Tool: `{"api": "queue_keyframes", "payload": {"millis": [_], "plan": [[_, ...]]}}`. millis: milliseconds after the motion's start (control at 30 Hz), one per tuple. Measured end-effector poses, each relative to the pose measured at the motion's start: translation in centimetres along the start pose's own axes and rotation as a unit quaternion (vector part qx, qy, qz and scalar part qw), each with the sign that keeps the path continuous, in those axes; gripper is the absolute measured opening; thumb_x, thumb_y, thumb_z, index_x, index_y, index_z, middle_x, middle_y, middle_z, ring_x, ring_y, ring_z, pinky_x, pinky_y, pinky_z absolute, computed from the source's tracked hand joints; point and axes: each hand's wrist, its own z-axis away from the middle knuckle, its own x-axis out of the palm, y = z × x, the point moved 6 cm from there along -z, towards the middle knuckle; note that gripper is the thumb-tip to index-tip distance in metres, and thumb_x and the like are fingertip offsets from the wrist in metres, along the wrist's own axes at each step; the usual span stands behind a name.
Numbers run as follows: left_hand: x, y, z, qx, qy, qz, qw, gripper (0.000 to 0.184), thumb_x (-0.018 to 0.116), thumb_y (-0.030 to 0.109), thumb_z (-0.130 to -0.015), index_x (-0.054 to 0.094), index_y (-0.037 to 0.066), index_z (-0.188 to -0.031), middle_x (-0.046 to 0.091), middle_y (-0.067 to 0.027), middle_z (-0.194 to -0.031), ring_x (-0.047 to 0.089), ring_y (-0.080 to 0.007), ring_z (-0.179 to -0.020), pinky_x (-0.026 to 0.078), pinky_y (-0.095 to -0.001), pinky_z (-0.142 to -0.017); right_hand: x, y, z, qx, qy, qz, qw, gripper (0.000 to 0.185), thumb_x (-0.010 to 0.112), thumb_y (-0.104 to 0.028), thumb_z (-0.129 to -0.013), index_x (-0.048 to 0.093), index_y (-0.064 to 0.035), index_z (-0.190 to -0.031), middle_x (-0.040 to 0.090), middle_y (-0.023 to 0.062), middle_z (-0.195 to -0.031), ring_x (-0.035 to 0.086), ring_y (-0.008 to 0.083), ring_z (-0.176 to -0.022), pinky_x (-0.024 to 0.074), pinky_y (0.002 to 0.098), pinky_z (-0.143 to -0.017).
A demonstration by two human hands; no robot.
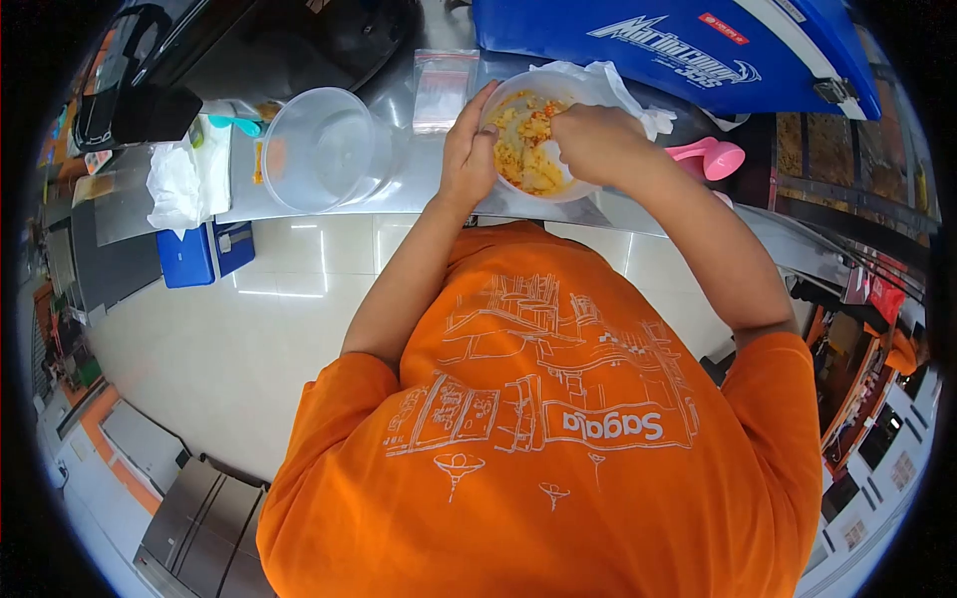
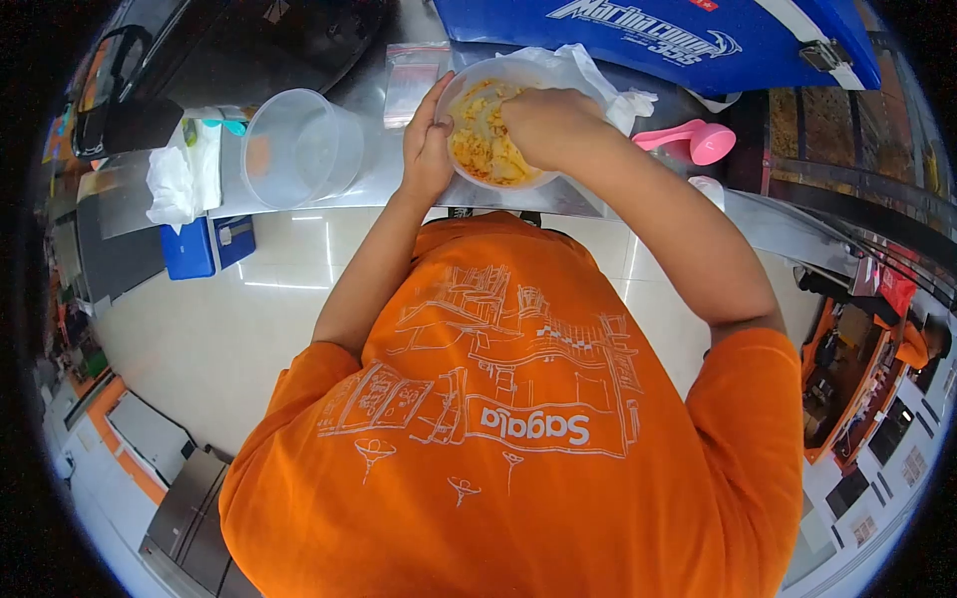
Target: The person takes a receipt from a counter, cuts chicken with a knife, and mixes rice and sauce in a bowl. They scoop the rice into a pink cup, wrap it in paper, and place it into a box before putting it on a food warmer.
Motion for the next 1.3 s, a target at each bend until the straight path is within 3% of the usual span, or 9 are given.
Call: {"api": "queue_keyframes", "payload": {"millis": [400, 533, 733, 767, 867, 1000, 1100, 1167, 1300], "plan": [[0.2, -0.7, -0.1, -0.026, -0.008, 0.051, 0.998, 0.058, 0.044, 0.005, -0.087, 0.050, -0.003, -0.144, 0.059, -0.0250, -0.138, 0.059, -0.0326, -0.126, 0.043, -0.0377, -0.108, -1.1, -0.3, 0.0, -0.059, 0.000, 0.015, 0.998, 0.023, 0.071, -0.008, -0.079, 0.075, -0.0040, -0.101, 0.075, 0.0162, -0.100, 0.073, 0.0332, -0.094, 0.0590, 0.0445, -0.079], [0.1, -0.3, -0.1, 0.012, -0.011, 0.000, 1.000, 0.057, 0.044, 0.006, -0.088, 0.050, -0.004, -0.144, 0.059, -0.0248, -0.137, 0.058, -0.0325, -0.126, 0.043, -0.0377, -0.108, 0.8, -1.4, 0.4, -0.120, 0.046, 0.045, 0.991, 0.016, 0.081, -0.018, -0.075, 0.076, -0.0063, -0.085, 0.073, 0.0165, -0.087, 0.072, 0.0363, -0.084, 0.0567, 0.0472, -0.071], [-0.1, -0.2, -0.1, 0.013, -0.014, 0.001, 1.000, 0.058, 0.045, 0.005, -0.087, 0.050, -0.004, -0.144, 0.058, -0.0245, -0.138, 0.058, -0.0326, -0.127, 0.042, -0.0379, -0.109, 1.3, -1.9, 0.4, -0.137, 0.017, 0.065, 0.988, 0.015, 0.078, -0.012, -0.074, 0.076, -0.0044, -0.087, 0.073, 0.0158, -0.087, 0.073, 0.0345, -0.083, 0.0579, 0.0465, -0.074], [-0.1, -0.1, 0.0, 0.009, -0.013, 0.007, 1.000, 0.058, 0.044, 0.005, -0.087, 0.050, -0.004, -0.144, 0.058, -0.0247, -0.138, 0.058, -0.0329, -0.127, 0.042, -0.0380, -0.110, 2.0, -2.0, 0.8, -0.164, -0.025, 0.099, 0.981, 0.017, 0.065, -0.012, -0.084, 0.077, -0.0069, -0.094, 0.075, 0.0132, -0.092, 0.075, 0.0311, -0.089, 0.0595, 0.0445, -0.075], [0.3, -0.1, -0.3, 0.004, -0.002, 0.023, 1.000, 0.058, 0.045, 0.005, -0.086, 0.051, -0.004, -0.143, 0.059, -0.0254, -0.137, 0.059, -0.0339, -0.126, 0.042, -0.0383, -0.109, -0.8, -0.1, -0.1, -0.092, 0.107, 0.085, 0.986, 0.013, 0.070, -0.010, -0.077, 0.076, -0.0048, -0.087, 0.074, 0.0148, -0.088, 0.074, 0.0327, -0.085, 0.0590, 0.0466, -0.074], [0.0, -0.6, 0.2, 0.011, 0.029, 0.001, 1.000, 0.059, 0.045, 0.006, -0.083, 0.053, -0.005, -0.141, 0.062, -0.0268, -0.133, 0.061, -0.0358, -0.123, 0.044, -0.0395, -0.107, -2.0, -0.3, -1.0, -0.072, 0.128, 0.144, 0.979, 0.014, 0.069, -0.012, -0.080, 0.077, -0.0039, -0.090, 0.075, 0.0148, -0.091, 0.074, 0.0334, -0.089, 0.0594, 0.0470, -0.076], [0.5, -0.4, 0.4, 0.015, 0.046, 0.011, 0.999, 0.058, 0.046, 0.007, -0.083, 0.054, -0.005, -0.139, 0.063, -0.0277, -0.130, 0.063, -0.0375, -0.120, 0.046, -0.0405, -0.106, 1.0, -0.4, -0.8, -0.050, 0.052, 0.116, 0.991, 0.016, 0.069, -0.014, -0.084, 0.076, -0.0018, -0.092, 0.075, 0.0166, -0.092, 0.074, 0.0357, -0.090, 0.0596, 0.0475, -0.075], [0.6, -0.2, 0.6, 0.029, 0.045, -0.007, 0.999, 0.058, 0.046, 0.007, -0.083, 0.054, -0.006, -0.139, 0.063, -0.0277, -0.130, 0.063, -0.0382, -0.120, 0.046, -0.0411, -0.106, 2.0, -0.7, -0.2, -0.040, 0.045, -0.011, 0.998, 0.019, 0.069, -0.018, -0.087, 0.076, 0.0000, -0.092, 0.074, 0.0193, -0.091, 0.074, 0.0383, -0.089, 0.0594, 0.0476, -0.076], [0.4, 0.2, 0.5, 0.055, 0.019, -0.047, 0.997, 0.057, 0.045, 0.007, -0.084, 0.053, -0.005, -0.139, 0.061, -0.0275, -0.132, 0.061, -0.0400, -0.120, 0.045, -0.0424, -0.105, 0.3, -2.0, 0.2, -0.013, 0.115, -0.058, 0.992, 0.022, 0.070, -0.019, -0.088, 0.075, 0.0011, -0.094, 0.073, 0.0218, -0.093, 0.073, 0.0390, -0.086, 0.0588, 0.0480, -0.077]]}}
